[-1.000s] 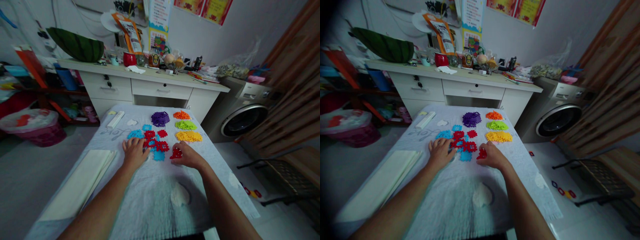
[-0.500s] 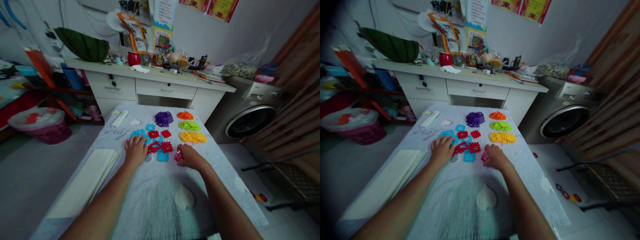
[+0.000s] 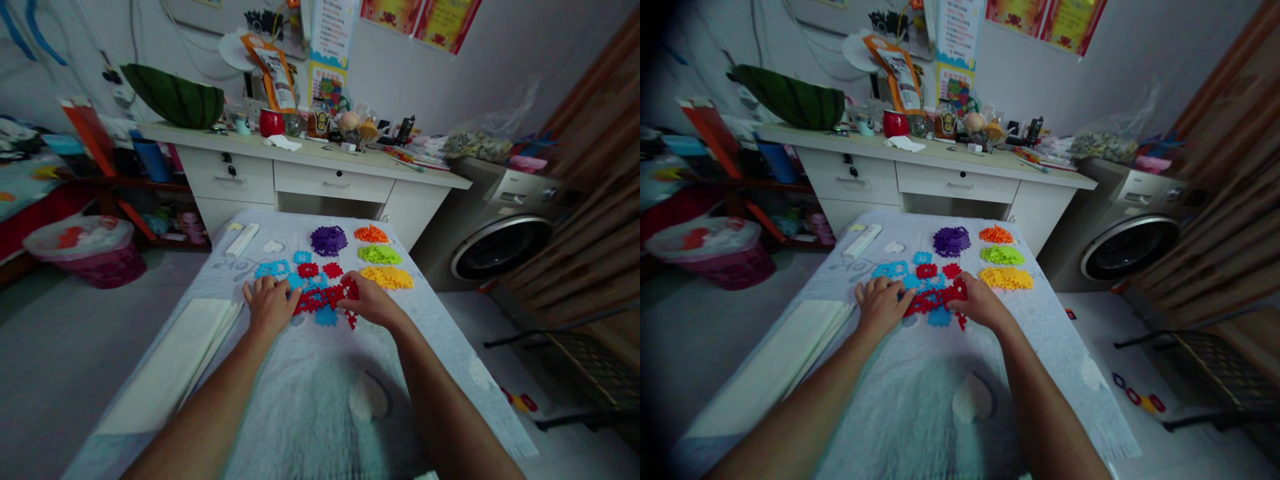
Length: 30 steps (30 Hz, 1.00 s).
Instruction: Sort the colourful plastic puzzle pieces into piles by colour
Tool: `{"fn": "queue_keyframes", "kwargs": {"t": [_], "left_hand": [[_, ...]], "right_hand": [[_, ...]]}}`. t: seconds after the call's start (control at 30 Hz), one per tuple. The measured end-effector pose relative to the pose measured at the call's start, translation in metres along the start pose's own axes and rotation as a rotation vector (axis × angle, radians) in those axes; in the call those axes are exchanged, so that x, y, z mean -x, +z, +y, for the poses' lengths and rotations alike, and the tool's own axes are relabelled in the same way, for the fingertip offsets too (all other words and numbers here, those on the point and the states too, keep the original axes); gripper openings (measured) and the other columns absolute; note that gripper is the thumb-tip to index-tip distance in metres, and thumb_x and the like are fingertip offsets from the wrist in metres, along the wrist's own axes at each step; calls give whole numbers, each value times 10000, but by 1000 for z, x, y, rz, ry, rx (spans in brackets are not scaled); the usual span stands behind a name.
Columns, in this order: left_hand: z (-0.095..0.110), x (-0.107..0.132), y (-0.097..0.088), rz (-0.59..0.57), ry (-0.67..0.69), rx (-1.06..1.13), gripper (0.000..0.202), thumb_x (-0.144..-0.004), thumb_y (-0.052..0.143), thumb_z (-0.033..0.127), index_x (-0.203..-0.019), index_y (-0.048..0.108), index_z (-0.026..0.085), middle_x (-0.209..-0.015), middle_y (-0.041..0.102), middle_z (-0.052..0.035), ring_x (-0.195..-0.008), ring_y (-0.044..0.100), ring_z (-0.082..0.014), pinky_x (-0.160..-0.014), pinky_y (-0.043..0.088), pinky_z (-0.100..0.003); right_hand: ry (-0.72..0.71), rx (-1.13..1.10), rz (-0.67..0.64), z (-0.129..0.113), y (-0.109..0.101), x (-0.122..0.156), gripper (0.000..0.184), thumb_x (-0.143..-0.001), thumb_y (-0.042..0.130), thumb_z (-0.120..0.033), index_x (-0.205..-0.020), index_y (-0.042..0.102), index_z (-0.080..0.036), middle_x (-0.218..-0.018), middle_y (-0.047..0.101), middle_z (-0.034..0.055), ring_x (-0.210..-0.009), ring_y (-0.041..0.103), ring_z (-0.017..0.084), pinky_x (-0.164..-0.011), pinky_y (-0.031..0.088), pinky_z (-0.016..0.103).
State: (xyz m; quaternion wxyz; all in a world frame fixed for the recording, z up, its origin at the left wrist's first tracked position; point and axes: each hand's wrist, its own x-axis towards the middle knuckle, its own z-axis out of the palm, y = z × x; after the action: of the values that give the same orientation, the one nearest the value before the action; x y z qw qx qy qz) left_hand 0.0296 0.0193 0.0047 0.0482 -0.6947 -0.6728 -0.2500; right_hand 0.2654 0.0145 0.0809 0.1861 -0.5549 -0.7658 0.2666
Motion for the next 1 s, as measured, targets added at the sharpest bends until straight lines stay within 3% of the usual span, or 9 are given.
{"fn": "queue_keyframes", "kwargs": {"t": [0.17, 0.27, 0.37, 0.43, 0.57, 0.7, 0.83, 0.9, 1.0], "left_hand": [[-5, -4, -1, 43, -1, 65, 351, -906, 466, 423, -726, 694, 226, -945, 655, -81, -998, 533, -287, -1043, 267, -585], [-7, -6, 0, 74, -29, 77, 213, -871, 523, 364, -843, 687, 230, -1038, 652, -77, -1026, 544, -283, -1046, 283, -563], [-9, -6, 4, 66, -25, 74, 249, -847, 555, 342, -1044, 667, 236, -1198, 614, -103, -1137, 516, -307, -1049, 295, -563], [-10, -6, 8, 28, -5, 60, 323, -850, 558, 372, -1130, 650, 240, -1290, 568, -127, -1227, 467, -329, -1041, 317, -555], [-11, -5, 14, -42, 7, 28, 373, -868, 537, 424, -1188, 632, 259, -1382, 513, -133, -1302, 409, -342, -1033, 336, -545], [-11, -5, 15, -50, 3, 32, 406, -870, 528, 452, -1215, 613, 255, -1397, 496, -141, -1306, 402, -350, -1035, 338, -553], [-9, -7, 12, -15, 46, 99, 382, -876, 525, 440, -1187, 637, 247, -1402, 494, -127, -1315, 391, -343, -1061, 319, -552], [-7, -8, 10, -9, 138, 171, 341, -894, 505, 407, -1168, 651, 267, -1415, 499, -83, -1340, 371, -314, -1093, 295, -530], [-2, -6, 7, -101, 312, 246, 327, -906, 502, 407, -1179, 652, 310, -1411, 528, -28, -1371, 343, -295, -1121, 256, -534]], "right_hand": [[-107, -176, 75, -16, 18, -47, 402, -843, 631, -329, -1209, 516, -205, -947, 661, 15, -786, 605, 136, -724, 459, 260], [-119, 6, 130, -22, 36, -73, 263, -892, 550, -249, -1142, 579, -173, -1080, 669, 80, -964, 608, 173, -873, 438, 302], [-189, 238, 9, -25, 49, -87, 228, -908, 483, -194, -1077, 636, -188, -1143, 666, 76, -1075, 572, 194, -963, 382, 329], [-180, 352, -54, -23, 51, -89, 255, -919, 454, -217, -1091, 643, -211, -1172, 658, 64, -1103, 554, 218, -971, 371, 366], [-12, 518, 5, -10, 44, -80, 325, -950, 374, -276, -1069, 665, -193, -1165, 646, 130, -1104, 533, 307, -913, 378, 463], [40, 585, 30, 3, 33, -71, 281, -920, 456, -294, -1026, 695, -191, -1134, 637, 155, -1101, 516, 322, -906, 371, 462], [-69, 468, 35, 6, 32, -70, 271, -895, 500, -266, -1094, 673, -210, -1204, 612, 110, -1138, 497, 274, -951, 358, 409], [-169, 404, -12, 6, 34, -71, 280, -881, 503, -219, -1115, 656, -203, -1209, 617, 86, -1138, 507, 232, -980, 344, 371], [-201, 376, -39, 7, 38, -71, 267, -844, 496, -141, -1052, 661, -175, -1129, 651, 86, -1081, 545, 204, -955, 361, 328]]}}
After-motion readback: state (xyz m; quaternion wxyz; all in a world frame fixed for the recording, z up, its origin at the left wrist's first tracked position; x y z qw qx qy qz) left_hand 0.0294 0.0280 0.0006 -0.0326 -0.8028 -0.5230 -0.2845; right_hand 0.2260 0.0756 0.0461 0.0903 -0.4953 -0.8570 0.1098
